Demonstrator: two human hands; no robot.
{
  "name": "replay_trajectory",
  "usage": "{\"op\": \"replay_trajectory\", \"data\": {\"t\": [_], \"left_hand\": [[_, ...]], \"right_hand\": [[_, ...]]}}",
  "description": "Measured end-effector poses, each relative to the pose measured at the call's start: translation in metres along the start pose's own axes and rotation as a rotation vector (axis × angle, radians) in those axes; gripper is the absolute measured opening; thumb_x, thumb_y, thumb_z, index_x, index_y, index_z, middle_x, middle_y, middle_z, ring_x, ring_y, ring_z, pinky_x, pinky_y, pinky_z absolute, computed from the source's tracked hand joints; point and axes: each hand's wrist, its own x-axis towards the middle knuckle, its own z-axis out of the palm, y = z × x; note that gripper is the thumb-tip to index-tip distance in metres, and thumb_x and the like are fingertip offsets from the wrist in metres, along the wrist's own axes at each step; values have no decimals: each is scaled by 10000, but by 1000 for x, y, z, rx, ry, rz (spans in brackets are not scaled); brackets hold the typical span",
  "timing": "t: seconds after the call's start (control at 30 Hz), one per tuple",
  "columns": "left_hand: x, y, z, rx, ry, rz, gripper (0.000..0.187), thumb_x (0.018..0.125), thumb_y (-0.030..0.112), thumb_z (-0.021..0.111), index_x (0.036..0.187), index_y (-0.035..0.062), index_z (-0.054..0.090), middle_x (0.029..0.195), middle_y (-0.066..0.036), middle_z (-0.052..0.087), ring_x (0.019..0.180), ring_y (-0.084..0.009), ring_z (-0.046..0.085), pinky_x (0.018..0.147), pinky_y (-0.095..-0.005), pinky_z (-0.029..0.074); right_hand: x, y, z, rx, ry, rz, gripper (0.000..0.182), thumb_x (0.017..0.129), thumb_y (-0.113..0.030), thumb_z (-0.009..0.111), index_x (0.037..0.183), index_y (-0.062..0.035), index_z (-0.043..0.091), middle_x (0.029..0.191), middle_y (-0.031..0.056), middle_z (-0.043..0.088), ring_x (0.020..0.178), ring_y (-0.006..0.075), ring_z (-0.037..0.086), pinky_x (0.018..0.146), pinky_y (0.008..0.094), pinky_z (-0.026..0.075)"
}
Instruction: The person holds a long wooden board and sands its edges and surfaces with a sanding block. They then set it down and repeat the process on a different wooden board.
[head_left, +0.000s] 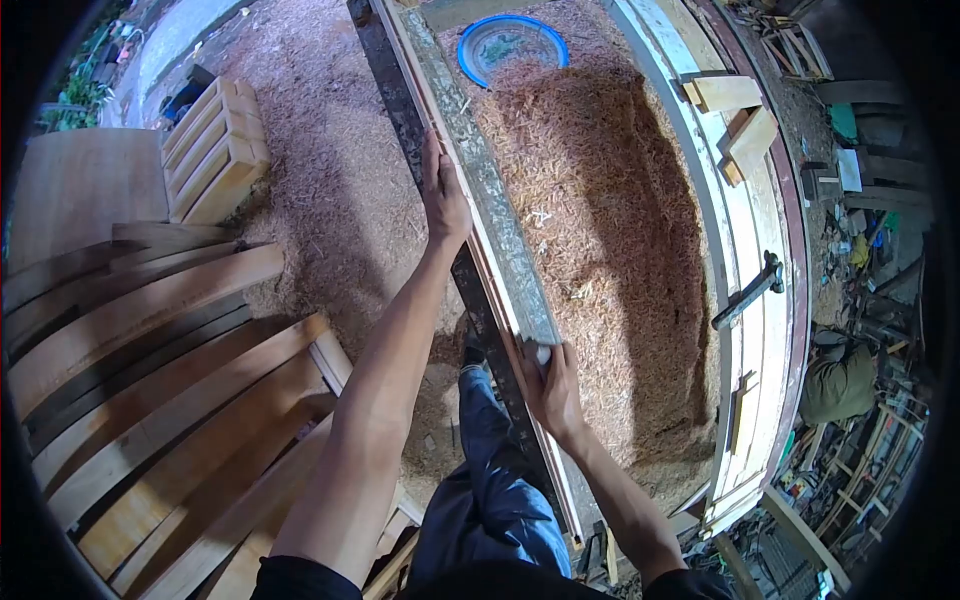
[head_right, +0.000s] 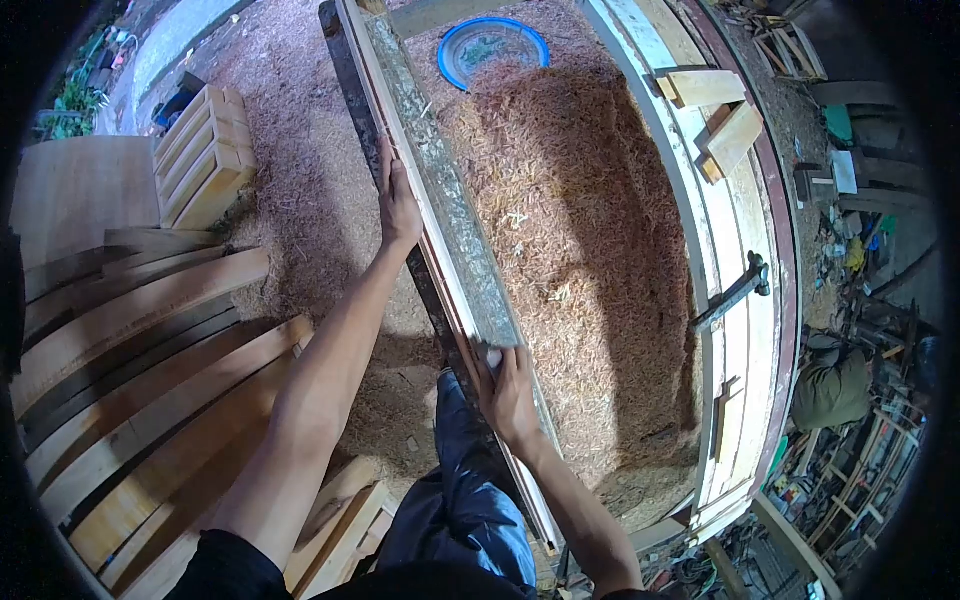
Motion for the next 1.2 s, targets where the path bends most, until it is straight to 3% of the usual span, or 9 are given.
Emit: {"op": "replay_trajectory", "data": {"t": [0.17, 0.27, 0.5, 0.6, 0.73, 0.8, 0.97, 1.07, 1.2], "left_hand": [[6, -27, 3, -14, 4, 91, 581, 1057, 362, 259, 1527, 24, 208, 1588, -172, 205, 1475, -298, 181, 1199, -388, 173], [11, -23, -1, -8, -16, 92, 577, 1058, 358, 272, 1525, 24, 216, 1586, -178, 209, 1472, -301, 191, 1194, -389, 180], [-4, 1, 0, 16, -3, 37, 571, 1063, 357, 248, 1523, 19, 215, 1581, -195, 203, 1468, -324, 192, 1193, -405, 188], [1, -3, -3, 22, 3, 48, 569, 1064, 351, 245, 1521, 15, 212, 1579, -205, 200, 1467, -333, 191, 1194, -408, 190], [3, -4, -1, 8, -23, 34, 558, 1062, 323, 251, 1523, 14, 201, 1579, -209, 195, 1466, -342, 185, 1199, -409, 189], [3, -2, -2, 54, -24, 30, 568, 1061, 340, 240, 1525, 16, 191, 1580, -204, 192, 1464, -345, 189, 1199, -419, 189], [-2, 5, 0, 22, -34, -23, 572, 1059, 351, 242, 1532, 37, 178, 1585, -190, 184, 1464, -343, 191, 1196, -428, 201], [-1, 3, -4, 37, -41, -34, 570, 1057, 348, 252, 1535, 49, 171, 1587, -184, 179, 1463, -342, 194, 1193, -431, 210], [21, 8, -2, -1, -20, -62, 559, 1054, 317, 267, 1537, 55, 169, 1591, -177, 172, 1463, -336, 197, 1192, -415, 208]], "right_hand": [[142, -35, 27, -45, 226, -315, 328, 907, -126, 618, 1097, 107, 486, 945, 286, 514, 821, 441, 500, 752, 494, 438], [164, -42, 23, -13, 163, -376, 345, 870, -108, 636, 1093, 108, 486, 973, 298, 502, 874, 467, 504, 784, 505, 438], [-36, -15, -5, -36, -18, -108, 320, 872, 18, 596, 1179, 57, 514, 1050, 272, 547, 916, 429, 558, 784, 477, 473], [-47, -26, -42, 284, 143, 244, 260, 901, 5, 586, 1153, 45, 537, 1061, 234, 591, 923, 371, 622, 794, 423, 512], [-36, 6, -14, 281, -47, 194, 316, 982, -126, 550, 1246, 33, 477, 1138, 203, 598, 1034, 273, 597, 908, 354, 470], [-34, -14, -14, 6, -110, 141, 505, 1021, -333, 456, 1378, 18, 388, 1231, 303, 515, 1125, 471, 534, 980, 483, 433], [-36, 0, -12, 294, -28, 191, 436, 1005, -326, 494, 1271, 20, 487, 1123, 305, 599, 1082, 464, 584, 944, 481, 458], [-23, 2, -14, 92, -135, 331, 304, 980, -220, 542, 1165, 20, 531, 1055, 324, 608, 1028, 476, 598, 856, 471, 480], [-10, 1, -6, -8, 12, 51, 257, 904, -67, 618, 1118, 34, 519, 985, 284, 546, 879, 461, 577, 727, 469, 487]]}}
